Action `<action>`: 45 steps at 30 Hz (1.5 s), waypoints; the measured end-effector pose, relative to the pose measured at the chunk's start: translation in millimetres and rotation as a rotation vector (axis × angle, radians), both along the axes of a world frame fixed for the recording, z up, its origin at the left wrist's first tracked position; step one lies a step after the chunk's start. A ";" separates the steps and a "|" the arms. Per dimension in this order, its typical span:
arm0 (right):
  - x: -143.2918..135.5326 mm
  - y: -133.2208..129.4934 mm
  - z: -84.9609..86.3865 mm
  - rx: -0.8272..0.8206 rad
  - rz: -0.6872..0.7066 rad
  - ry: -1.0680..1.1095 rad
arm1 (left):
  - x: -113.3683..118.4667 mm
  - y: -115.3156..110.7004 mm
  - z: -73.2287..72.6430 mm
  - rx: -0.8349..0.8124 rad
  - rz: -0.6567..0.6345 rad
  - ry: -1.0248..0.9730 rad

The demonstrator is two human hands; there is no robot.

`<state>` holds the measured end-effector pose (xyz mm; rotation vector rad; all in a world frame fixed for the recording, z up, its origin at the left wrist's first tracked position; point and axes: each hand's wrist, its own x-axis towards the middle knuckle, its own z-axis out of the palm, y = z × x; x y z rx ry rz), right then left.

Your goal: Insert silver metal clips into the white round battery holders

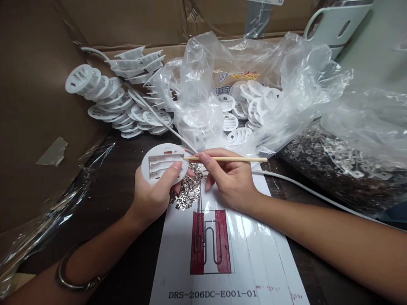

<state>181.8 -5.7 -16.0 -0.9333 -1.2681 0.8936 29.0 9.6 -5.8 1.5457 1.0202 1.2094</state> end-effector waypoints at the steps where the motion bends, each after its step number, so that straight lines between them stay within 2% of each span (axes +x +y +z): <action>1: -0.1 0.2 -0.2 -0.010 0.001 0.010 | -0.7 0.2 -0.2 -0.005 -0.016 0.016; 6: -0.4 2.0 -0.6 -0.055 0.011 0.076 | -5.1 1.6 -2.4 -0.001 -0.157 0.089; 10: 0.0 3.0 -1.2 -0.046 0.012 0.061 | -7.0 2.3 -6.9 0.014 -0.183 0.119; 15: 1.1 4.0 -3.2 -0.050 0.002 0.020 | -6.2 3.2 -9.5 0.024 -0.133 0.188; 23: 1.5 5.0 -4.0 -0.051 0.012 0.022 | -8.8 3.0 -1.9 0.041 -0.117 0.384; 28: 1.2 5.5 -3.5 -0.073 0.016 0.046 | -8.6 2.4 -0.7 0.080 -0.105 0.379; 34: 1.1 5.4 -5.5 -0.083 0.084 0.085 | -5.2 1.2 -5.6 0.135 -0.040 0.359; 45: 0.9 5.9 -1.2 -0.112 0.070 0.038 | -6.3 1.9 -4.7 0.158 -0.028 0.329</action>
